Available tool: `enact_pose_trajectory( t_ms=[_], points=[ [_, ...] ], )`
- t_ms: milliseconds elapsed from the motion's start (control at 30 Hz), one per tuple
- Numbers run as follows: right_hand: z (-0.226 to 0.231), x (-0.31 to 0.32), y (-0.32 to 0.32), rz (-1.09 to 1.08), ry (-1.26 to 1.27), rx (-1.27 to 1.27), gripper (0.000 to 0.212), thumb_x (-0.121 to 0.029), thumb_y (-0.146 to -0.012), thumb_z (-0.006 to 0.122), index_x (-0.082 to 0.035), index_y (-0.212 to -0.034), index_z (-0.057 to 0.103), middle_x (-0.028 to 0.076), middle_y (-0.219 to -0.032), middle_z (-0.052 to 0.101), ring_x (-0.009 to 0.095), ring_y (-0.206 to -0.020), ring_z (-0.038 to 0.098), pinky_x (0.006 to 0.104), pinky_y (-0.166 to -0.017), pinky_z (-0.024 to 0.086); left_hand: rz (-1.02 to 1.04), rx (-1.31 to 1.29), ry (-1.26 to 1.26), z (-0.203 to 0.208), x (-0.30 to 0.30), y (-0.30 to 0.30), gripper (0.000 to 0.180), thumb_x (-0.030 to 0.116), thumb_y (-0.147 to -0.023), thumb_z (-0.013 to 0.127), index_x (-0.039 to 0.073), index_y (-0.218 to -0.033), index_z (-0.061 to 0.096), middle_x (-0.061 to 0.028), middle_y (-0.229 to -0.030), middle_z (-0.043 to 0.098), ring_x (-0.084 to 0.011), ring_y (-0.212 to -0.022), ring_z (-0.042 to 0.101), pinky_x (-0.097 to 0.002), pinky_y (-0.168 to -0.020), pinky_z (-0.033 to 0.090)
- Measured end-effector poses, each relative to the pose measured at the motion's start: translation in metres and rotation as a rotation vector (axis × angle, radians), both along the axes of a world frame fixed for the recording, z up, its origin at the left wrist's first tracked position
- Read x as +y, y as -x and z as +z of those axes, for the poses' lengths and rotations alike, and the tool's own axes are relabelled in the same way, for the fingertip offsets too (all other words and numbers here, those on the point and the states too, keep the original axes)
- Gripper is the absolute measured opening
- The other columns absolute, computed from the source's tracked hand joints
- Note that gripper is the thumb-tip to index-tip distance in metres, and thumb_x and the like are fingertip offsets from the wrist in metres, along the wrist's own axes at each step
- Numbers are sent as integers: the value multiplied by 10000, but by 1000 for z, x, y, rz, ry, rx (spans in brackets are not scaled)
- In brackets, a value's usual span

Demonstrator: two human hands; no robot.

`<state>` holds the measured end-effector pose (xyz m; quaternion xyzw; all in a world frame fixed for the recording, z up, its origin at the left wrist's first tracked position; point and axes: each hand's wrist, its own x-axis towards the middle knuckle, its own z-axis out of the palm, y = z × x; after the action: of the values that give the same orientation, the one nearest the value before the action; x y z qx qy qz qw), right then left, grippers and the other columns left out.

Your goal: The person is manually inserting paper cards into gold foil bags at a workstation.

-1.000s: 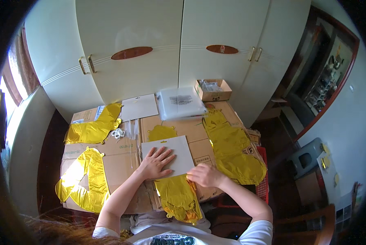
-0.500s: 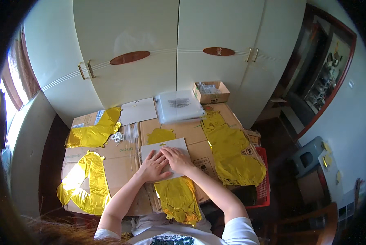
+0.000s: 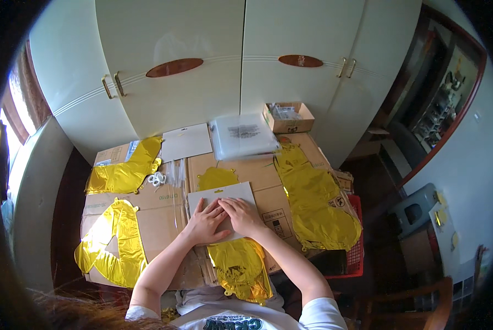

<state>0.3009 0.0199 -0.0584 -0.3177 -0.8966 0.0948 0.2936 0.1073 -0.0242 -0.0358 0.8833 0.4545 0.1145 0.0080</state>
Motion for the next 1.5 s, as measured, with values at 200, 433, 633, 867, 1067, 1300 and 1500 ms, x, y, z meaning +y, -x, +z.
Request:
enact_pose_trajectory(
  t_ms=[200, 433, 633, 867, 1067, 1300, 1500],
  points=[
    [-1, -3, -2, -1, -21, -22, 444, -75, -890, 499, -65, -1334, 501, 121, -1332, 556, 267, -1252, 519, 437, -1077, 374, -9, -19, -22, 0, -1, -2, 701, 565, -850, 571, 80, -1354, 530, -134, -1426, 493, -308, -1411, 347, -646, -1121, 204],
    [-1, -4, -5, 19, 20, -3, 447, -78, -895, 491, -66, -1341, 490, 124, -1346, 541, 271, -1261, 508, 443, -1079, 369, -6, -28, -65, 4, -6, -7, 624, 534, -846, 602, 98, -1293, 585, -116, -1382, 537, -286, -1363, 414, -567, -1079, 296],
    [0, -6, -6, 32, 8, -6, 448, -78, -890, 495, -57, -1337, 491, 131, -1345, 538, 277, -1256, 510, 446, -1075, 370, -3, -11, -84, 6, -7, -7, 561, 503, -843, 619, 110, -1243, 620, -93, -1354, 560, -262, -1336, 438, -517, -1047, 330],
    [-2, -7, -5, 19, -17, -36, 452, -87, -885, 505, -47, -1335, 490, 142, -1352, 529, 288, -1260, 503, 446, -1077, 372, -4, -32, -62, 2, -6, -6, 603, 519, -854, 596, 110, -1295, 561, -94, -1391, 519, -258, -1354, 408, -520, -1071, 305],
    [-10, -5, -2, 11, -44, 146, 486, -5, -832, 544, -28, -1315, 496, 134, -1337, 523, 286, -1253, 499, 438, -1080, 375, -29, -11, -54, -12, 1, -6, 637, 584, -906, 484, 176, -1395, 497, -91, -1471, 444, -279, -1421, 322, -556, -1145, 202],
    [47, -72, -56, -68, 154, 125, 380, -8, -860, 568, -41, -1238, 551, 122, -1210, 575, 305, -1092, 576, 406, -938, 471, -72, 81, -25, -6, 0, -3, 513, 603, -971, 337, 466, -1465, 346, -41, -1553, 344, -319, -1445, 277, -592, -1149, 152],
    [12, -187, -126, -360, 433, 539, 136, 6, -907, 549, -16, -1033, 596, 97, -947, 622, 210, -819, 621, 316, -731, 503, -108, 137, 22, 12, -3, -11, 452, 532, -1001, 322, 515, -1453, 327, -37, -1579, 287, -385, -1448, 234, -688, -1105, 149]
  ],
)
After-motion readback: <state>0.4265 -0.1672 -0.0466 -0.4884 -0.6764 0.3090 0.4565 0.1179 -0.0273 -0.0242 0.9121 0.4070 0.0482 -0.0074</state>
